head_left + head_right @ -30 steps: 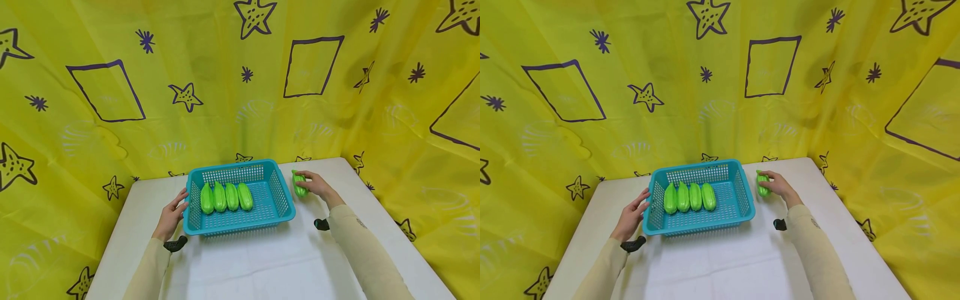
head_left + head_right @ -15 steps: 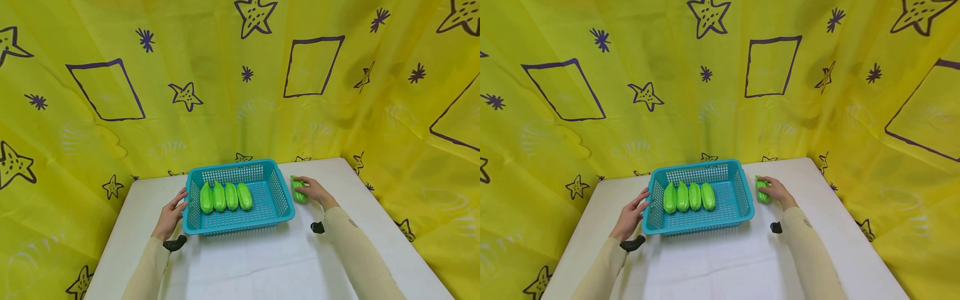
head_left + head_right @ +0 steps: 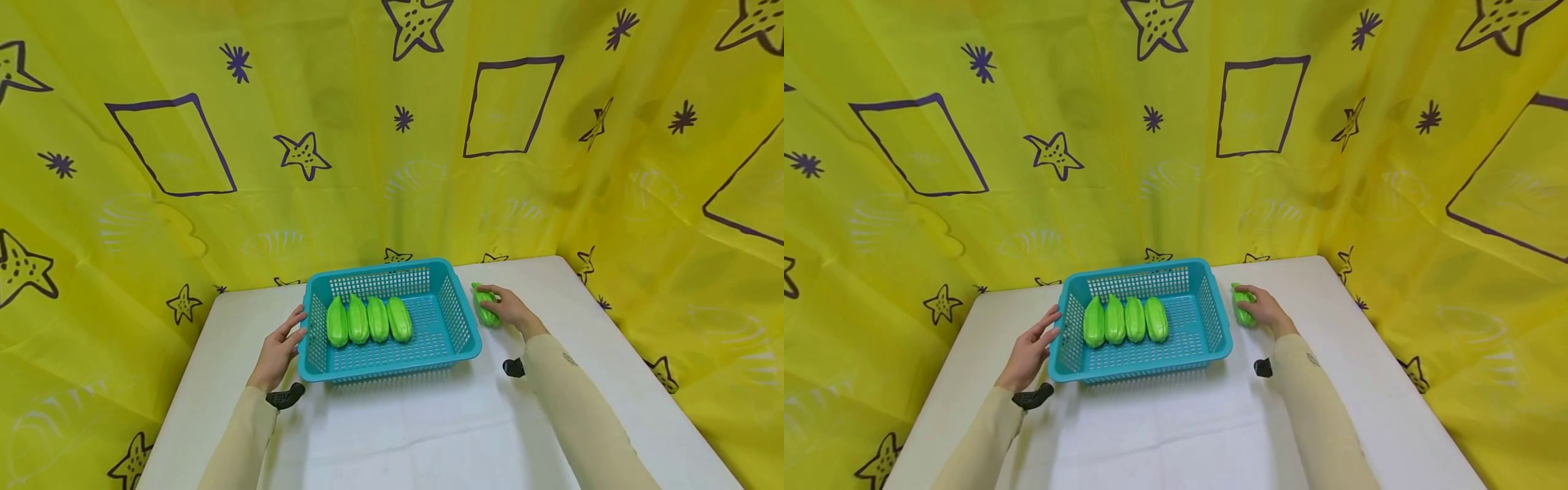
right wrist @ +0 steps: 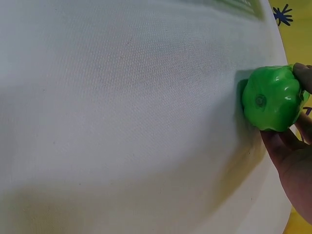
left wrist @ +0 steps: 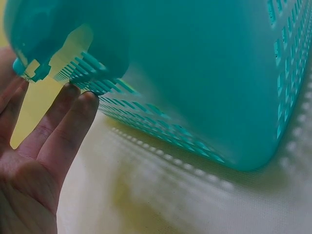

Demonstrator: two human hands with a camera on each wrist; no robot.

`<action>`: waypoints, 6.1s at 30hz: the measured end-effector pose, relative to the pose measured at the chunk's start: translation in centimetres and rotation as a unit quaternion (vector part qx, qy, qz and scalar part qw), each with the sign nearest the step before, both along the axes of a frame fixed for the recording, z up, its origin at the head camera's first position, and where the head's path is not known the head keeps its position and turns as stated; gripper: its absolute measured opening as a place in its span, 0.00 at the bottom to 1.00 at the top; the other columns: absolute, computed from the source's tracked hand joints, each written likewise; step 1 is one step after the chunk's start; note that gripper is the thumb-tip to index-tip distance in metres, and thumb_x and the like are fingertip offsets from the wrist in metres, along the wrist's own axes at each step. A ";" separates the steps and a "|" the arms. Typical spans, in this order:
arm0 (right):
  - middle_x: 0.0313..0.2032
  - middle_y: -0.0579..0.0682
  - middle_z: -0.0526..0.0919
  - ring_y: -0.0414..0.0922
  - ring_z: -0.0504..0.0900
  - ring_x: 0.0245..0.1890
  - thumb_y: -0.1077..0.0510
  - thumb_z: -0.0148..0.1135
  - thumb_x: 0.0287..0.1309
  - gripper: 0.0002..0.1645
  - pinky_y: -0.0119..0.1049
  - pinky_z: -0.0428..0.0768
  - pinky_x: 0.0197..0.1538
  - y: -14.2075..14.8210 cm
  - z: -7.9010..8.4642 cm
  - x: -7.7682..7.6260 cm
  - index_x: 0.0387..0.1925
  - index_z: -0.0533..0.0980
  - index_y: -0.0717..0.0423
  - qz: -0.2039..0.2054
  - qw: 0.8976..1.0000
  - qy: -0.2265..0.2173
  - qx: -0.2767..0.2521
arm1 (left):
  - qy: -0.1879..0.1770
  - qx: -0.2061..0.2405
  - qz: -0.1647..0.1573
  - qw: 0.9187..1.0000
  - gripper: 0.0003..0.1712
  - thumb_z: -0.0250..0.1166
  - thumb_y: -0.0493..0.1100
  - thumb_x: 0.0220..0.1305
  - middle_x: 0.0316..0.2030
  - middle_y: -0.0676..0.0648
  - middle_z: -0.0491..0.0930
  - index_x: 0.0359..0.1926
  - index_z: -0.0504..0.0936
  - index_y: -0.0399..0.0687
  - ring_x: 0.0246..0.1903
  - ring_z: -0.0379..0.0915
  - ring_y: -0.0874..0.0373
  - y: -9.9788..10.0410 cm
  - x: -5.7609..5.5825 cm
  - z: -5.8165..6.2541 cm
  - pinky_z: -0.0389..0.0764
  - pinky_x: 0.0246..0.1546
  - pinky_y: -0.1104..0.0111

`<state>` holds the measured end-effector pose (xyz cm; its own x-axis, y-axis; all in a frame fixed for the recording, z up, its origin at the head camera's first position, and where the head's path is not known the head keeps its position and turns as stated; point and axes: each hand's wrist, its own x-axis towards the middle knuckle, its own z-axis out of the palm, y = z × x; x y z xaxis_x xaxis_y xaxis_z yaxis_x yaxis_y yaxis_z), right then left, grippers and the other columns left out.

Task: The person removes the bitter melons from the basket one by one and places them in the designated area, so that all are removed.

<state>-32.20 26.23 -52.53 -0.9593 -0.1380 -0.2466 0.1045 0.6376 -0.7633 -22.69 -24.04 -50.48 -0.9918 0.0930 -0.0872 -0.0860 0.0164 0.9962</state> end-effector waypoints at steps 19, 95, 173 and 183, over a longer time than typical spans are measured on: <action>0.72 0.67 0.52 0.68 0.54 0.68 0.54 0.53 0.72 0.31 0.64 0.57 0.68 -0.2 -0.4 0.0 0.72 0.62 0.54 -0.007 1.000 0.004 -0.014 | -0.005 -0.012 0.001 1.000 0.29 0.55 0.42 0.74 0.75 0.55 0.51 0.72 0.63 0.41 0.73 0.50 0.52 0.1 0.1 0.4 0.74 0.56 0.69; 0.73 0.58 0.57 0.60 0.61 0.69 0.48 0.63 0.65 0.41 0.59 0.67 0.65 -8.3 8.0 -0.3 0.73 0.59 0.54 0.039 0.989 0.094 -0.111 | 0.016 -0.025 0.007 1.000 0.32 0.58 0.50 0.72 0.75 0.59 0.52 0.72 0.64 0.47 0.73 0.48 0.56 -0.7 -1.2 -2.4 0.70 0.60 0.64; 0.71 0.64 0.58 0.61 0.60 0.69 0.57 0.60 0.67 0.34 0.58 0.70 0.62 -15.6 4.0 -1.6 0.72 0.63 0.53 0.165 0.972 -0.137 -0.098 | 0.028 -0.003 -0.003 1.000 0.33 0.58 0.49 0.72 0.76 0.56 0.50 0.72 0.63 0.44 0.73 0.48 0.51 -0.8 -1.1 -2.3 0.77 0.52 0.74; 0.74 0.58 0.55 0.60 0.57 0.71 0.59 0.60 0.66 0.36 0.56 0.73 0.60 -16.3 4.1 -1.0 0.73 0.61 0.50 0.182 0.965 -0.167 -0.089 | 0.024 -0.011 -0.001 1.000 0.31 0.57 0.48 0.72 0.75 0.59 0.52 0.72 0.64 0.45 0.71 0.55 0.51 -0.9 -1.2 -2.5 0.76 0.53 0.73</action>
